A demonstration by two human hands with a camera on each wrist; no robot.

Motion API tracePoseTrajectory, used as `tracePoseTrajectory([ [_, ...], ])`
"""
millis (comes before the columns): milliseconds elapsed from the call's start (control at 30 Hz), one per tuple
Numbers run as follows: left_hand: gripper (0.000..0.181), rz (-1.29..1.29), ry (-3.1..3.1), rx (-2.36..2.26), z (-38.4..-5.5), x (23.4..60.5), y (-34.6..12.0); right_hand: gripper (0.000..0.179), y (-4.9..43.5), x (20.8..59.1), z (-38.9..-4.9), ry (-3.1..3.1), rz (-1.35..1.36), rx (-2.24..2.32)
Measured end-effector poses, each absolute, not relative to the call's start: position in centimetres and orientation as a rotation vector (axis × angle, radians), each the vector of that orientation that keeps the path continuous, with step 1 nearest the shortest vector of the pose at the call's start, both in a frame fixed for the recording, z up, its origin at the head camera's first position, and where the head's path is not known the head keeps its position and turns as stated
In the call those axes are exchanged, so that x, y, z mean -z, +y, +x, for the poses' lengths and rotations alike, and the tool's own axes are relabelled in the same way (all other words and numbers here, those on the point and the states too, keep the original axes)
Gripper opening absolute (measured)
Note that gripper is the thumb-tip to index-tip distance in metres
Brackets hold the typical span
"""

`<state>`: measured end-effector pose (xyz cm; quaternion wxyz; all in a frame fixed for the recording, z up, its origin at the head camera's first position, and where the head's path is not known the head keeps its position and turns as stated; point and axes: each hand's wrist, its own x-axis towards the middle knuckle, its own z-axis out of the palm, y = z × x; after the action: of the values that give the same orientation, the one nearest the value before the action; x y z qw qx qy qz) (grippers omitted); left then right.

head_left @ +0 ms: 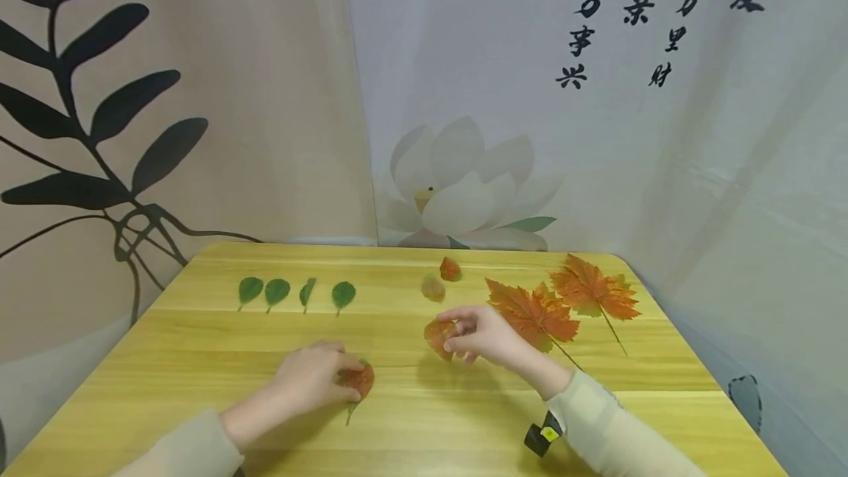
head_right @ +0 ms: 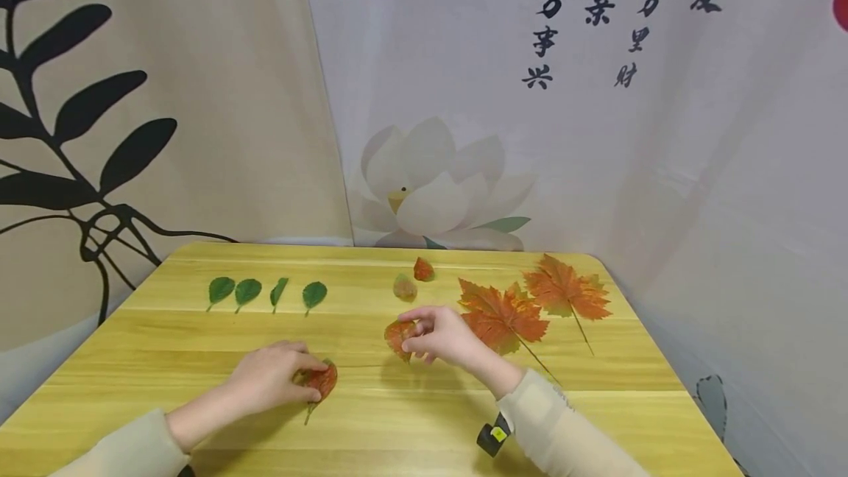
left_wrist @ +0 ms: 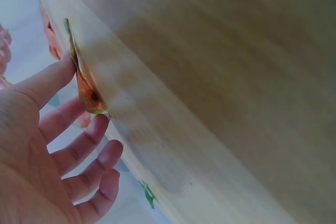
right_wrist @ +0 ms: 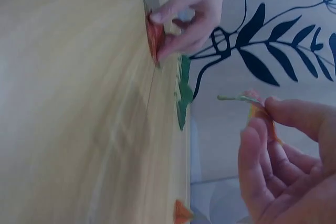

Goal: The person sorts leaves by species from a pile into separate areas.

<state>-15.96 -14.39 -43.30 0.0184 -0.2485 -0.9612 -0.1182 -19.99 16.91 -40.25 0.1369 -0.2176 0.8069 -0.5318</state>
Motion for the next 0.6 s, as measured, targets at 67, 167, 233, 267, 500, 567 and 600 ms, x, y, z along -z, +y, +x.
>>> tracePoseTrajectory([
  [67, 0.043, -0.769, -2.988, 0.378, -16.0, 43.3, -14.3, 0.044, 16.5, 40.3, -19.6, 2.346, -0.618, 1.528],
  [167, 0.043, -0.757, -2.992, 0.382, -16.0, 43.3, -14.3, 0.043, 15.7, 40.7, -19.2, 2.339, -0.609, 1.522],
  [233, 0.043, -0.752, -2.991, 0.374, -16.0, 43.3, -14.3, 0.043, 15.3, 41.1, -19.0, 2.324, -0.613, 1.529],
  [267, 0.043, -0.751, -2.993, 0.374, -16.0, 43.3, -14.3, 0.043, 15.1, 41.2, -18.9, 2.314, -0.615, 1.537],
  [500, 0.043, -0.759, -2.996, 0.368, -15.9, 43.2, -14.2, 0.045, 13.8, 42.8, -18.7, 2.302, -0.560, 1.568],
  [567, 0.042, -0.756, -3.000, 0.372, -15.9, 43.1, -14.2, 0.045, 13.4, 43.1, -18.7, 2.315, -0.543, 1.570],
  [600, 0.042, -0.754, -3.004, 0.374, -15.9, 43.1, -14.2, 0.045, 13.2, 43.3, -18.8, 2.326, -0.537, 1.567],
])
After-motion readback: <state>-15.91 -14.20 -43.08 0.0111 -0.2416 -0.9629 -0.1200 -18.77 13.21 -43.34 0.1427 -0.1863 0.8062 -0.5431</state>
